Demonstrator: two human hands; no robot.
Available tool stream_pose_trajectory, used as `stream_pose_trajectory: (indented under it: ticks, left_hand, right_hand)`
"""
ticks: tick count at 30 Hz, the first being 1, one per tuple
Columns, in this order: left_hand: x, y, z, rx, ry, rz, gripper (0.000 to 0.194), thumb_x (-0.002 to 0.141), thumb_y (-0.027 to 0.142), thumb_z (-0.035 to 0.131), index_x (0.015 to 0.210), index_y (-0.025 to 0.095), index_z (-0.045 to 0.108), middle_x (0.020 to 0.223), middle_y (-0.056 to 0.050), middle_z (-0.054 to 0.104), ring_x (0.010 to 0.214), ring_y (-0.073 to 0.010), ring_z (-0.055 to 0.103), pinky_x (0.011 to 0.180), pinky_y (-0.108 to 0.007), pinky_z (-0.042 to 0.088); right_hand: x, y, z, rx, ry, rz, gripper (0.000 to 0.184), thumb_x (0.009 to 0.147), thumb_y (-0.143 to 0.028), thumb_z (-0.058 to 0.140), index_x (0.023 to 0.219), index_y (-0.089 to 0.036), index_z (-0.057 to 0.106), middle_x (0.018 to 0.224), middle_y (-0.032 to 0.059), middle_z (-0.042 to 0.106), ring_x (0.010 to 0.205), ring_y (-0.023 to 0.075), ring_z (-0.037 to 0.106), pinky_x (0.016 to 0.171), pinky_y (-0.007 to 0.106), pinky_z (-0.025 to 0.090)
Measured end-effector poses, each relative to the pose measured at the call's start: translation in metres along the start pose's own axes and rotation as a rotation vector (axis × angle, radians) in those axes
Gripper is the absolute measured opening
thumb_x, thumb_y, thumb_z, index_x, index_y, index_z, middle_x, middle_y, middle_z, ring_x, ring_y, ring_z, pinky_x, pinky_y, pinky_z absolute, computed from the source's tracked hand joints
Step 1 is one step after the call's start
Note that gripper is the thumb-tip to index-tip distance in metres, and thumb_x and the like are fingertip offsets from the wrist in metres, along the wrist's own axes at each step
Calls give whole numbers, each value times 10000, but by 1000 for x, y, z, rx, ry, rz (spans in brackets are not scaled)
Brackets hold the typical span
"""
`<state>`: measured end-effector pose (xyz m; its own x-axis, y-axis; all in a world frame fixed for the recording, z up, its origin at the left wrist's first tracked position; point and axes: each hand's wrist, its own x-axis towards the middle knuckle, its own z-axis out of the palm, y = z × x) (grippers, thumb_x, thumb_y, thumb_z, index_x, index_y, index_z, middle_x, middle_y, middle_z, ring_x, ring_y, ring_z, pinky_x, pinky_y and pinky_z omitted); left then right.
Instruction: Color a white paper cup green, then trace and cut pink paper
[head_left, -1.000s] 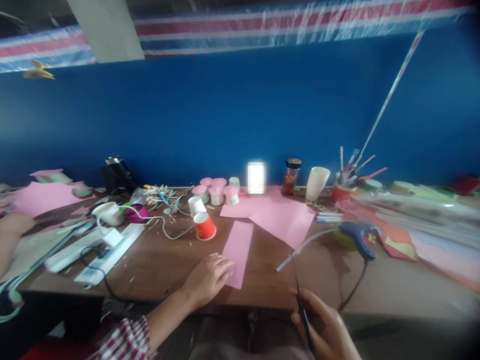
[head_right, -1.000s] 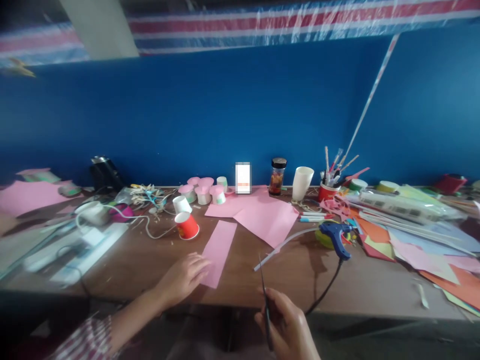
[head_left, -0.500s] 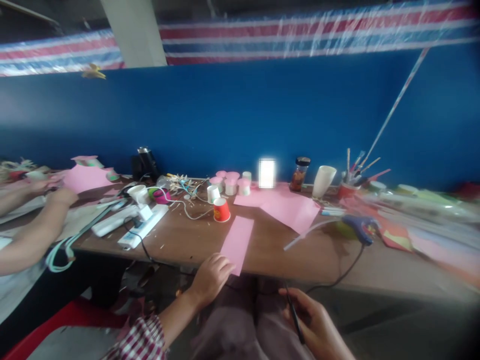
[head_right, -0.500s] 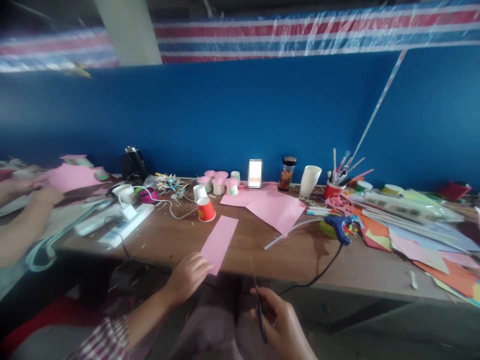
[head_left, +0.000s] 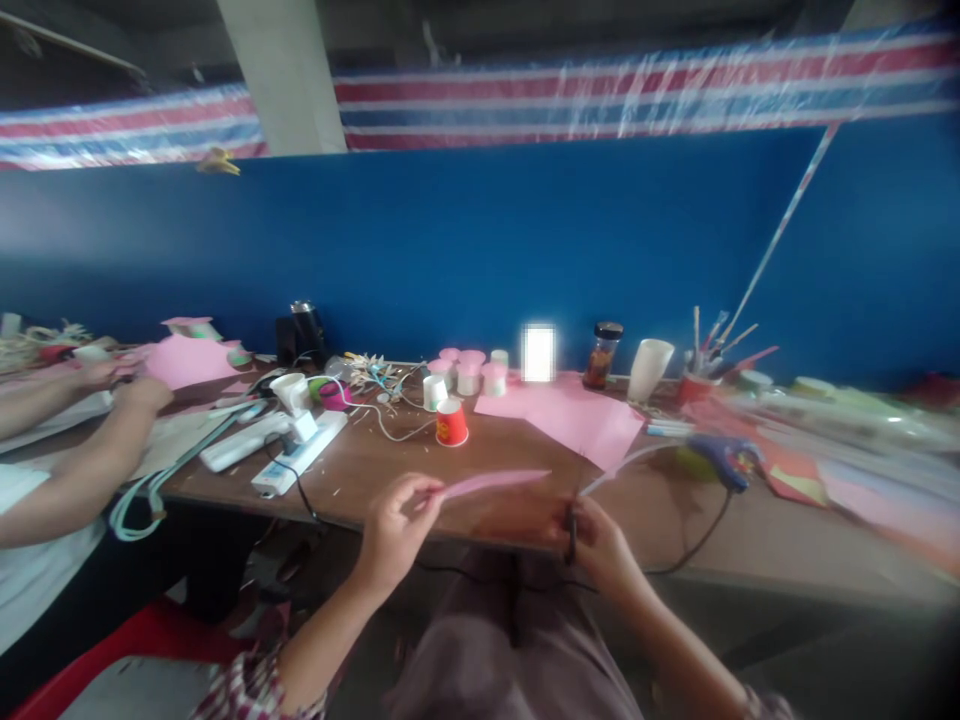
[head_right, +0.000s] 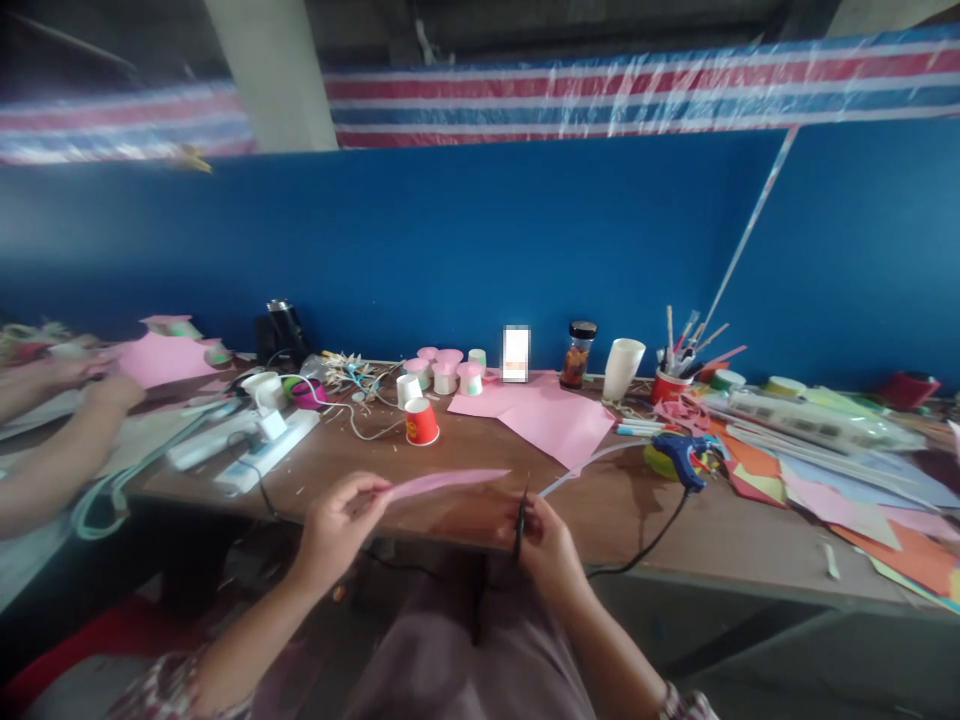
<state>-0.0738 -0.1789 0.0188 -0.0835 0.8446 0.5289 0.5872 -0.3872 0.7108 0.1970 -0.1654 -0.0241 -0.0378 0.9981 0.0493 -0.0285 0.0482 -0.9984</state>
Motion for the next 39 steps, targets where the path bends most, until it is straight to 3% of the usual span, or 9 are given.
stream_pose_trajectory:
  ticks: [5, 11, 15, 18, 21, 24, 27, 35, 39]
  left_hand:
    - [18, 11, -9, -369, 24, -366, 213, 719, 346, 691, 820, 164, 646, 704, 5, 611, 660, -111, 538, 630, -215, 437]
    - [21, 0, -3, -616, 30, -541, 274, 660, 341, 750, 821, 149, 641, 676, 28, 607, 619, -75, 508, 595, -184, 409]
    - [21, -9, 12, -660, 50, -635, 391, 634, 359, 756, 922, 122, 639, 761, -27, 664, 675, -123, 580, 628, -228, 447]
    - [20, -7, 28, -696, 48, -690, 441, 621, 371, 752, 954, 109, 627, 793, -59, 680, 666, -154, 608, 622, -260, 467]
    - [17, 1, 47, -739, 60, -722, 490, 597, 349, 770, 998, 120, 607, 846, -69, 688, 698, -172, 628, 645, -273, 483]
    - [13, 12, 66, -810, 52, -759, 577, 546, 302, 806, 1054, 132, 589, 862, -65, 694, 713, -176, 636, 664, -275, 487]
    - [10, 21, 78, -907, -59, -773, 555, 570, 329, 794, 1051, 122, 609, 877, -90, 703, 720, -197, 644, 673, -297, 494]
    - [9, 31, 77, -1126, -95, -801, 404, 691, 360, 720, 1013, 140, 616, 942, -89, 696, 836, -207, 652, 762, -320, 505]
    - [12, 30, 74, -1200, -207, -838, 375, 772, 442, 630, 991, 138, 612, 906, -95, 694, 802, -207, 658, 756, -349, 515]
  right_hand:
    - [27, -18, 7, -6, 152, -144, 567, 589, -409, 758, 1049, -178, 520, 916, 78, 657, 813, 211, 633, 663, 304, 519]
    - [40, -19, 1, 68, 80, -73, 535, 621, -465, 738, 1018, -178, 523, 711, 12, 632, 615, 160, 586, 528, 252, 449]
    - [46, -19, 6, 52, 176, -58, 508, 645, -393, 723, 1048, -174, 505, 713, 12, 630, 610, 155, 580, 505, 238, 435]
    - [50, -17, 12, -140, 317, -195, 450, 683, -281, 654, 1092, -175, 500, 737, 16, 642, 592, 150, 577, 505, 245, 449]
    - [51, -12, 18, -498, 407, -481, 433, 685, -148, 568, 1114, -204, 541, 805, 22, 663, 596, 148, 577, 555, 266, 476]
    - [48, -8, 23, -777, 315, -837, 446, 705, -79, 501, 1126, -214, 560, 858, 41, 675, 707, 181, 604, 651, 302, 492]
    - [47, -7, 27, -927, 224, -1055, 415, 763, -68, 487, 1157, -188, 538, 811, 53, 674, 710, 195, 593, 653, 321, 473]
    - [45, -4, 24, -1035, 73, -1203, 353, 816, -107, 544, 1167, -131, 516, 747, 53, 658, 711, 195, 568, 638, 321, 399]
    - [44, -2, 22, -1062, -8, -1222, 399, 806, -153, 603, 1190, -121, 499, 690, 26, 639, 658, 181, 549, 612, 315, 358]
